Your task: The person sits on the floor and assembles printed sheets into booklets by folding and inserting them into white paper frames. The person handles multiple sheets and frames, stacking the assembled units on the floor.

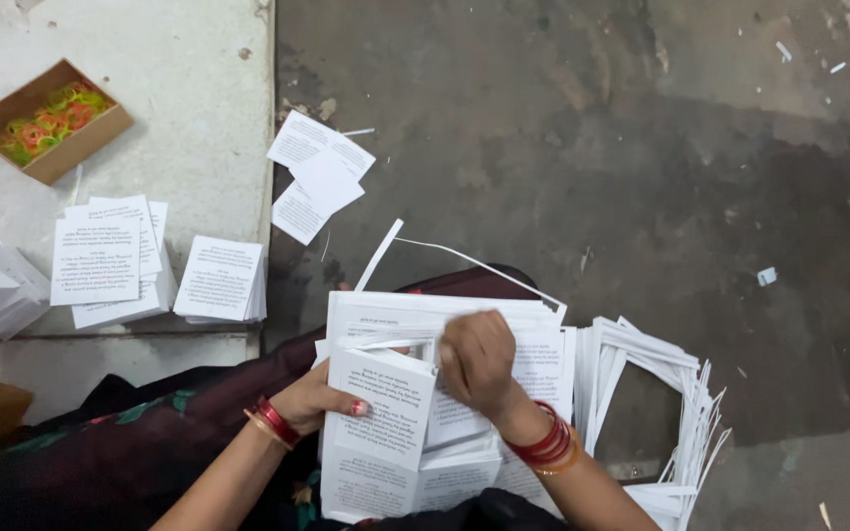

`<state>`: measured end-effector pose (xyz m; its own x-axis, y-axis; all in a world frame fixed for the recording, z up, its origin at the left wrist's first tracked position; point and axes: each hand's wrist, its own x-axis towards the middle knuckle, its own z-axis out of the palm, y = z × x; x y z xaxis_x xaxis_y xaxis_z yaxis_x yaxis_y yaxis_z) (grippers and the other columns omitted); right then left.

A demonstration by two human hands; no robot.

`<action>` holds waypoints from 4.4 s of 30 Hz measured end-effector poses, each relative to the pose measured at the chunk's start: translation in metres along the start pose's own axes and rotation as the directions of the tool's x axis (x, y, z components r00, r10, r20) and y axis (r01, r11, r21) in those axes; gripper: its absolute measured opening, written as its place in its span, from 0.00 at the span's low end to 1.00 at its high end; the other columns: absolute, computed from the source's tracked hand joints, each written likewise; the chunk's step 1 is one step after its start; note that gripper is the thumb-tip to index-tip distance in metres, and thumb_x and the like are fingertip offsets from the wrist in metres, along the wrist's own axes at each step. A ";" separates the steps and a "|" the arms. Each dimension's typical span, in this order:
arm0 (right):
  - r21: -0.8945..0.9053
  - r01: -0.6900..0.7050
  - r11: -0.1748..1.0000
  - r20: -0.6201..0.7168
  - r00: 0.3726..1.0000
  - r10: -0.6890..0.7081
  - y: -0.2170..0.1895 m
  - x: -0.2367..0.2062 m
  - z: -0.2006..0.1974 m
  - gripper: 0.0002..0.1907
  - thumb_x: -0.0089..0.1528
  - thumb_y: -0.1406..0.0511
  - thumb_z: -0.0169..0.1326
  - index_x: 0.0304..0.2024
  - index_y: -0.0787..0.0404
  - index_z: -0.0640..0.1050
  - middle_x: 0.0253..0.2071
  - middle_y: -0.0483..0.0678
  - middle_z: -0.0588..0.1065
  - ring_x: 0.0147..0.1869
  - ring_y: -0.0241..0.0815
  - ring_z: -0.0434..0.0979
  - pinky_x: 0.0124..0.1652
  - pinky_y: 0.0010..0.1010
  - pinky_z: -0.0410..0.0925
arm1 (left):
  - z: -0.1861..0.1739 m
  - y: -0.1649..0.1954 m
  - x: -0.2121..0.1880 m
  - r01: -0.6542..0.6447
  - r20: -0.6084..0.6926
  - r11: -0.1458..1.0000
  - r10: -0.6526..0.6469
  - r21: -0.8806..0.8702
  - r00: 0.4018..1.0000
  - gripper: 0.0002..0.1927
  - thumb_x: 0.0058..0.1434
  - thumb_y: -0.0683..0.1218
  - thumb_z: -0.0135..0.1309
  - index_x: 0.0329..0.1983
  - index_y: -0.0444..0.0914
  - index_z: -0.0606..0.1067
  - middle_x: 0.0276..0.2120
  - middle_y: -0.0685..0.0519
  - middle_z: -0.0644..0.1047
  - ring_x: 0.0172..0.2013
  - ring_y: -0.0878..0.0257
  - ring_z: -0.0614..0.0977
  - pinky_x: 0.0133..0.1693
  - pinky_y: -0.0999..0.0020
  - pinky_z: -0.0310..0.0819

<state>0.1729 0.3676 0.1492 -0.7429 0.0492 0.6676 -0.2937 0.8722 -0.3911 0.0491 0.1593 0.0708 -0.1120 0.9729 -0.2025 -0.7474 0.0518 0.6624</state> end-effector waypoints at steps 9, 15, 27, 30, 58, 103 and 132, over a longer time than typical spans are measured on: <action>-0.136 -0.550 0.824 0.589 0.624 0.514 -0.037 0.024 -0.024 0.26 0.56 0.46 0.59 0.37 0.63 0.81 0.30 0.52 0.80 0.30 0.49 0.82 0.30 0.39 0.71 | -0.005 -0.009 0.006 -0.068 0.033 0.996 0.067 0.053 0.997 0.45 0.48 0.46 0.67 0.69 0.31 0.64 0.59 0.44 0.75 0.60 0.55 0.76 0.61 0.57 0.68; -0.065 -0.425 0.903 0.559 0.734 0.386 -0.041 0.024 -0.022 0.26 0.58 0.48 0.59 0.36 0.66 0.80 0.30 0.54 0.79 0.35 0.56 0.80 0.34 0.45 0.70 | -0.047 0.024 0.032 0.159 -0.143 0.987 -0.163 -0.034 0.976 0.38 0.61 0.57 0.60 0.62 0.22 0.72 0.55 0.39 0.77 0.54 0.52 0.77 0.54 0.57 0.71; -0.217 -0.441 0.871 0.675 0.576 0.460 -0.044 0.040 -0.015 0.34 0.59 0.42 0.56 0.38 0.70 0.79 0.18 0.55 0.74 0.24 0.57 0.77 0.28 0.47 0.69 | -0.020 0.042 0.061 0.287 -0.260 0.397 -0.120 0.872 0.958 0.23 0.64 0.51 0.52 0.55 0.32 0.77 0.44 0.44 0.85 0.45 0.58 0.86 0.48 0.67 0.77; -0.166 -0.419 0.893 0.610 0.668 0.426 -0.041 0.025 -0.010 0.33 0.63 0.43 0.53 0.39 0.70 0.80 0.18 0.54 0.73 0.23 0.55 0.77 0.26 0.45 0.68 | -0.031 0.031 0.060 0.358 -0.356 0.656 -0.143 0.665 0.924 0.20 0.62 0.48 0.54 0.54 0.33 0.76 0.43 0.46 0.85 0.44 0.60 0.86 0.47 0.65 0.79; 0.124 -0.530 0.839 0.420 0.794 0.439 -0.041 0.011 -0.017 0.15 0.61 0.59 0.58 0.37 0.66 0.83 0.22 0.54 0.80 0.23 0.50 0.82 0.25 0.36 0.71 | -0.006 0.033 0.057 0.268 -0.385 0.791 -0.045 0.550 0.922 0.14 0.64 0.48 0.53 0.45 0.34 0.80 0.34 0.54 0.81 0.37 0.67 0.80 0.40 0.71 0.73; -0.144 -0.142 0.979 0.675 0.709 0.202 -0.076 0.028 -0.005 0.30 0.59 0.47 0.62 0.43 0.69 0.77 0.31 0.53 0.79 0.33 0.52 0.81 0.30 0.42 0.71 | 0.029 -0.033 0.008 -0.492 -0.492 0.837 0.541 0.239 0.682 0.12 0.72 0.50 0.49 0.50 0.37 0.69 0.37 0.56 0.72 0.37 0.71 0.71 0.39 0.75 0.68; 0.079 0.203 0.976 0.369 0.903 -0.218 -0.049 -0.072 0.019 0.12 0.66 0.69 0.54 0.50 0.68 0.80 0.35 0.49 0.75 0.39 0.47 0.78 0.38 0.37 0.69 | -0.068 -0.085 0.012 -0.317 -0.569 0.879 0.472 0.355 0.673 0.24 0.69 0.55 0.50 0.63 0.40 0.66 0.36 0.57 0.72 0.35 0.70 0.73 0.35 0.72 0.67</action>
<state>0.2297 0.3123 0.1079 -0.8291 -0.3255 0.4545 -0.4852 0.8228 -0.2958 0.0669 0.1513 -0.0366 -0.8013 0.5505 -0.2340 -0.3892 -0.1828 0.9028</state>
